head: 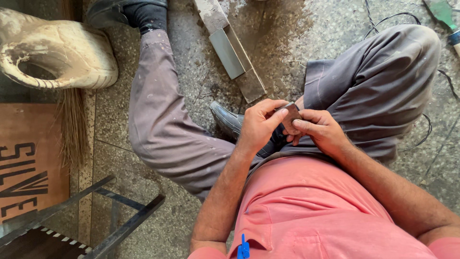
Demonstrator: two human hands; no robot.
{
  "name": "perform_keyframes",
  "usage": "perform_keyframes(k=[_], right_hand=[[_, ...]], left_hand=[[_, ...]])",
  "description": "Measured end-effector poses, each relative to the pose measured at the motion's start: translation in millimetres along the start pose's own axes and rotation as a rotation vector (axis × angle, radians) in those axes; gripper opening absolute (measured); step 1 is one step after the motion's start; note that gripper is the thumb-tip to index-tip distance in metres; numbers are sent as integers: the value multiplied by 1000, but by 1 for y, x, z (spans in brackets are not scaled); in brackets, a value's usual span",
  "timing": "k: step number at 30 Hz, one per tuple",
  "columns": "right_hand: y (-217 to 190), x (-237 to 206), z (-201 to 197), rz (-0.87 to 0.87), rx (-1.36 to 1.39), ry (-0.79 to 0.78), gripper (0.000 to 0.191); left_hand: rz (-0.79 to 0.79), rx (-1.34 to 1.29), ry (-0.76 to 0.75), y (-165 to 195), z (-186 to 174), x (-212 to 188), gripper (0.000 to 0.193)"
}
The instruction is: The person sits on the floor and sharpens a small metal blade by rubbing it against a wet sharpening stone. They repeatedly dip the blade into a container of liquid and continue the sharpening process.
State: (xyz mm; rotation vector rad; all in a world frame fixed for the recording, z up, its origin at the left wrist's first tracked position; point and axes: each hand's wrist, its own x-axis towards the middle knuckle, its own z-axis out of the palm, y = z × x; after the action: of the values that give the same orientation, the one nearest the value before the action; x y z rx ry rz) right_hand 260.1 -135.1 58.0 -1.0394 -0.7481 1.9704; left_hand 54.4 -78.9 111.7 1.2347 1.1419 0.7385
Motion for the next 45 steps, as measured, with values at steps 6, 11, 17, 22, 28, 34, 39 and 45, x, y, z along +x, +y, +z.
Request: perform_keyframes(k=[6, 11, 17, 22, 28, 34, 39, 45], right_hand=[[-2, -1, 8, -27, 207, -109, 47], [-26, 18, 14, -38, 160, -135, 46], [-82, 126, 21, -288, -951, -1, 57], [-92, 237, 41, -618, -1679, -257, 58], [-80, 277, 56, -708, -1848, -478, 59], [-82, 295, 41, -668, -1867, -554, 57], [-86, 318, 30, -784, -1878, -535, 60], [-63, 296, 20, -848, -1872, -769, 56]], left_hand=[[-52, -312, -86, -5, -4, -1, 15], [52, -497, -64, -7, -21, 4, 16], [176, 422, 441, -34, -30, 4, 23], [122, 468, 420, -60, -34, 45, 62], [-78, 446, 357, -84, -40, 89, 91], [-136, 383, 293, -111, -41, 116, 98], [-92, 547, 267, -109, -61, 151, 100], [-193, 497, 109, -100, -52, 98, 95]])
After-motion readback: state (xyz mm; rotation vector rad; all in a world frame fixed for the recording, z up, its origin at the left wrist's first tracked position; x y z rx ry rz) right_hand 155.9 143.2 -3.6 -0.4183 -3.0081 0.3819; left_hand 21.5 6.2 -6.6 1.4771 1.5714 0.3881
